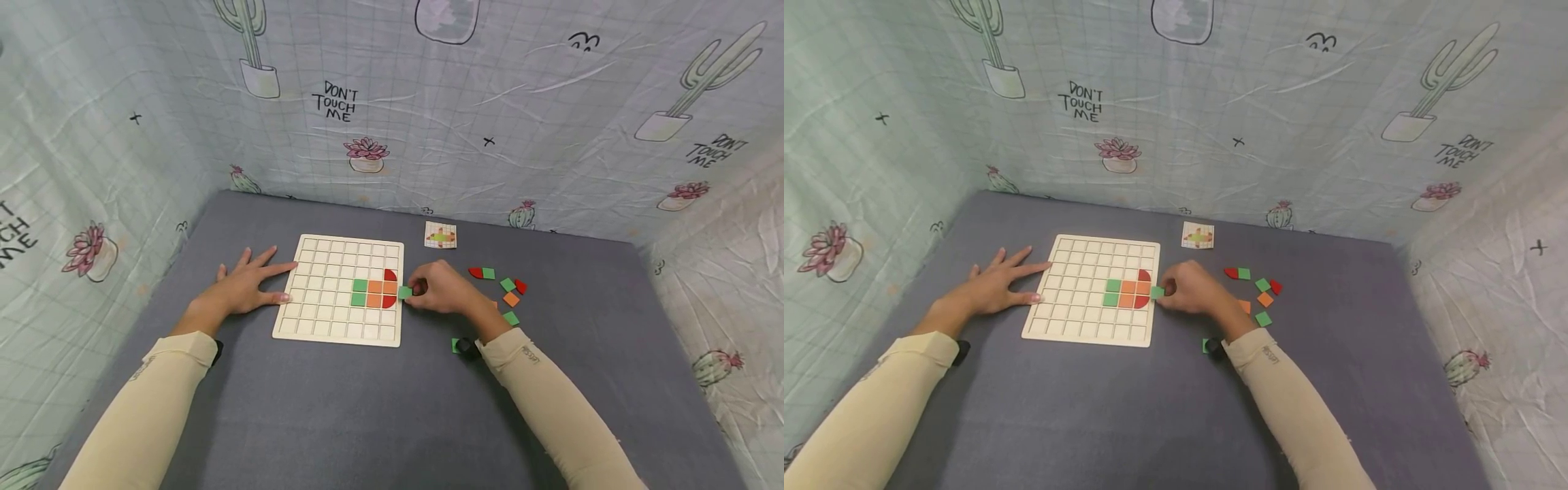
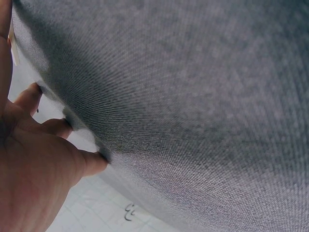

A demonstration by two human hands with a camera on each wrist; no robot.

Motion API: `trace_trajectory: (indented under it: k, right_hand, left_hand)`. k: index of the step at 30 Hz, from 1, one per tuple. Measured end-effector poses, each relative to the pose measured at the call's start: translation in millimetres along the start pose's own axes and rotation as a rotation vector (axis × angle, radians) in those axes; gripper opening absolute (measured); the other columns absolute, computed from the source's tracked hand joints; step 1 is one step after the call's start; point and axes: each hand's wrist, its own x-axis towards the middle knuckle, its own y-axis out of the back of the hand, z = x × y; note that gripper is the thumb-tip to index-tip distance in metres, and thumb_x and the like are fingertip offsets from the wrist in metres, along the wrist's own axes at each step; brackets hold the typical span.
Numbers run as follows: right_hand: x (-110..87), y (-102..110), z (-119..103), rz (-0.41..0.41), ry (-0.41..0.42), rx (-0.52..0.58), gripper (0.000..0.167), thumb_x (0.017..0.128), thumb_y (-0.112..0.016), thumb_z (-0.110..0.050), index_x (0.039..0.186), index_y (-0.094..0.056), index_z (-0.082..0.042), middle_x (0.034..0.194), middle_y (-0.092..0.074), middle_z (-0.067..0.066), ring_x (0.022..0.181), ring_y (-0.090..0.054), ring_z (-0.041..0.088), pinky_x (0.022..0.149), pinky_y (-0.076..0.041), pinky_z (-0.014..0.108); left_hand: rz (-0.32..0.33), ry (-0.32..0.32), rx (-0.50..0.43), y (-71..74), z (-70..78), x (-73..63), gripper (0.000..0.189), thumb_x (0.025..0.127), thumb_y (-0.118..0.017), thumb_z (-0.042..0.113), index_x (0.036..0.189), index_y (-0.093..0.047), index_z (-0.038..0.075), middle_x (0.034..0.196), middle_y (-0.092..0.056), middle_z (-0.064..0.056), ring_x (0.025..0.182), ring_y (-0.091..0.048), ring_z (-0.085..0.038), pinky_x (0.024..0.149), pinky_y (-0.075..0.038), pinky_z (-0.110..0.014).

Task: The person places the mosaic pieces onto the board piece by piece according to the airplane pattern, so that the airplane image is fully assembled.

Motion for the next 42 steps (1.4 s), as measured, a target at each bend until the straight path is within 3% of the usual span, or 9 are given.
trace_trajectory:
  k: [34,42]
  right_hand:
    - [33.9,-20.5,-23.9,0.007,0.069,0.004,0.011,0.087,-0.082,-0.017,0.091,-0.079,-0.007,0.079,-0.071,-0.001,0.068,-0.057,0.007,0.066,-0.049,0.022]
    - [39.1,-25.4,-27.3,-0.009,0.048,0.021,0.011,0.087,-0.082,-0.019,0.089,-0.078,-0.009,0.076,-0.068,-0.004,0.069,-0.054,0.006,0.067,-0.046,0.02]
  left_hand:
    - [0.01,-0.002,-0.005,-3.8,-4.0,1.8,0.081,0.095,-0.066,0.063,0.164,-0.033,0.037,0.178,-0.002,-0.013,0.157,0.007,-0.06,0.111,0.002,-0.089]
    - [0.017,-0.006,-0.004,-4.5,-4.1,0.3,0.083,0.093,-0.065,0.067,0.164,-0.034,0.037,0.178,-0.002,-0.013,0.157,0.007,-0.06,0.111,0.002,-0.089]
